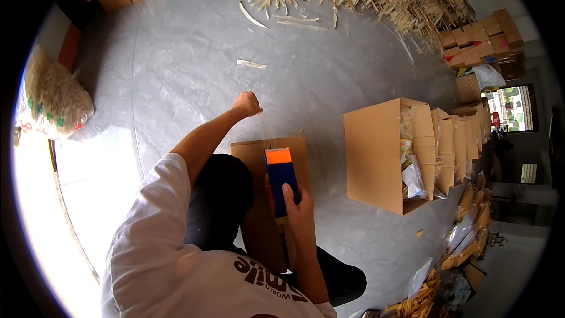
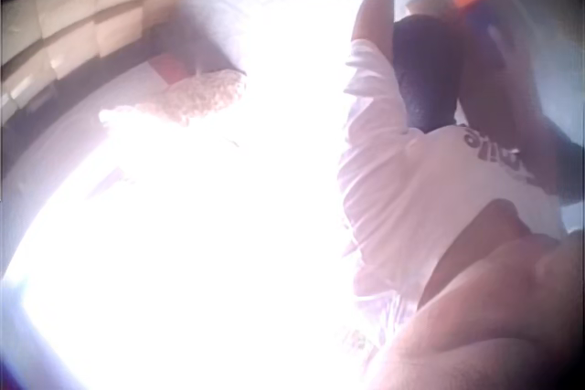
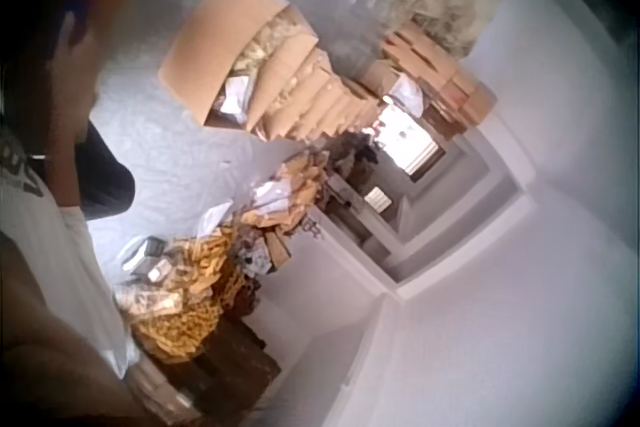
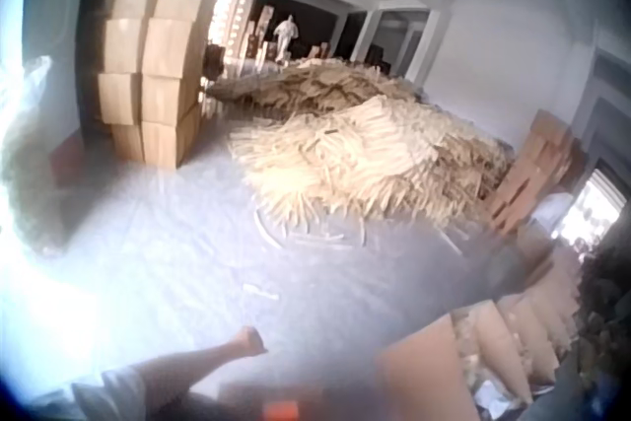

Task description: The person seals cardboard boxes containing bagged goods by applying tape with a handheld tape dispenser. The person reaches for an open box, folds the flaps down, and then uses a tape dispenser to apply a strip of tape across the top seam.

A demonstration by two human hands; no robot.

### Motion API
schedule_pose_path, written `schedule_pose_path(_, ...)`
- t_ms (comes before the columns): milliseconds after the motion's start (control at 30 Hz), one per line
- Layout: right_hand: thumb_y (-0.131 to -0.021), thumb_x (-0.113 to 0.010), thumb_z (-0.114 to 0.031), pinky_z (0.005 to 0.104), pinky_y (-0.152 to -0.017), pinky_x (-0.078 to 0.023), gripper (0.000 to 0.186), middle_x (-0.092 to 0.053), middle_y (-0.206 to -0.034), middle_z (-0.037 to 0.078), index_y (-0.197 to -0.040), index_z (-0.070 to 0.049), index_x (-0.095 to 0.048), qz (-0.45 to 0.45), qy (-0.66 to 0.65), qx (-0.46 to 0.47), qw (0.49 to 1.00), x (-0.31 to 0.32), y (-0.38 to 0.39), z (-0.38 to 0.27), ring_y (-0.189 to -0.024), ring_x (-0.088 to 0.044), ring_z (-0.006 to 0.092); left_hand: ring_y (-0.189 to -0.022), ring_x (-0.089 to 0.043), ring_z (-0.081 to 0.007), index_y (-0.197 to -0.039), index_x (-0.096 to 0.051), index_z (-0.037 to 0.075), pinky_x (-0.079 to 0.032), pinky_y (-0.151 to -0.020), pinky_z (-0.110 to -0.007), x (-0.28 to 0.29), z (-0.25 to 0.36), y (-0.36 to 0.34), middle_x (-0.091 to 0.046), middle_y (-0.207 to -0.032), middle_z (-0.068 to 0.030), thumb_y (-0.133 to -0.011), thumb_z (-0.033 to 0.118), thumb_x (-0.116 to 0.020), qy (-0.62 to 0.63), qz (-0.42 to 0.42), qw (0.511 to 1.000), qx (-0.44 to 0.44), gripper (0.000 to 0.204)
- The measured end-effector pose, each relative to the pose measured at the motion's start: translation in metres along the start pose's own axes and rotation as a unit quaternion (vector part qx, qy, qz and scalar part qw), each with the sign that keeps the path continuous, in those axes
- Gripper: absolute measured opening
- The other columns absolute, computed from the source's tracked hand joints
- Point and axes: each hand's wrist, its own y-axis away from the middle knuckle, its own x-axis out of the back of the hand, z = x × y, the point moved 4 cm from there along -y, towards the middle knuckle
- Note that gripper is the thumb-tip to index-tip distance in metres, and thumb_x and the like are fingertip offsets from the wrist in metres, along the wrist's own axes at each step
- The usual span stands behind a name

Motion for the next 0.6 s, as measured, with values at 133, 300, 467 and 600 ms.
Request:
schedule_pose_path(133, -0.085, -0.059, -0.030, 0.0290, -0.057, -0.045, 0.035, -0.061, -0.067, 0.013, -0.085, 0.005, -0.061, 0.002, -0.003, -0.018, 1.000, -0.001, -0.005, 0.000, -0.061, -0.059, 0.0159, -0.051, -0.059, -0.0151, -0.055, -0.065, 0.009, -0.052, -0.056, -0.029, -0.005, 0.003, -0.004, -0.060, -0.052, -0.0043, -0.063, 0.023, -0.063, 0.032, -0.008, 0.999, 0.011, 0.016)
schedule_pose_path(300, -0.085, -0.059, -0.030, 0.0287, -0.057, -0.045, 0.036, -0.061, -0.068, 0.013, -0.086, 0.005, -0.061, 0.000, -0.009, -0.031, 0.999, -0.006, -0.011, -0.004, -0.062, -0.058, 0.0154, -0.048, -0.060, -0.0102, -0.057, -0.064, 0.008, -0.051, -0.048, -0.026, -0.049, -0.025, 0.005, -0.063, -0.057, -0.0032, -0.071, 0.021, -0.063, 0.011, -0.151, 0.981, 0.121, 0.019)
schedule_pose_path(467, -0.085, -0.058, -0.030, 0.0280, -0.057, -0.045, 0.036, -0.062, -0.070, 0.011, -0.087, 0.006, -0.061, 0.011, -0.035, -0.042, 0.998, -0.005, -0.011, -0.011, -0.063, -0.058, 0.0135, -0.047, -0.059, -0.0131, -0.057, -0.063, 0.006, -0.050, -0.046, -0.026, -0.084, -0.028, 0.017, -0.062, -0.057, -0.0034, -0.070, 0.022, -0.065, 0.059, -0.217, 0.968, 0.106, 0.022)
schedule_pose_path(600, -0.086, -0.058, -0.030, 0.0266, -0.059, -0.045, 0.035, -0.063, -0.072, 0.010, -0.089, 0.006, -0.062, 0.009, -0.020, -0.040, 0.999, -0.005, -0.008, -0.003, -0.065, -0.057, 0.0123, -0.053, -0.060, -0.0200, -0.064, -0.065, 0.004, -0.051, -0.055, -0.032, -0.092, -0.025, 0.020, -0.062, -0.058, -0.0078, -0.068, 0.028, -0.063, -0.025, -0.207, 0.978, -0.010, 0.024)
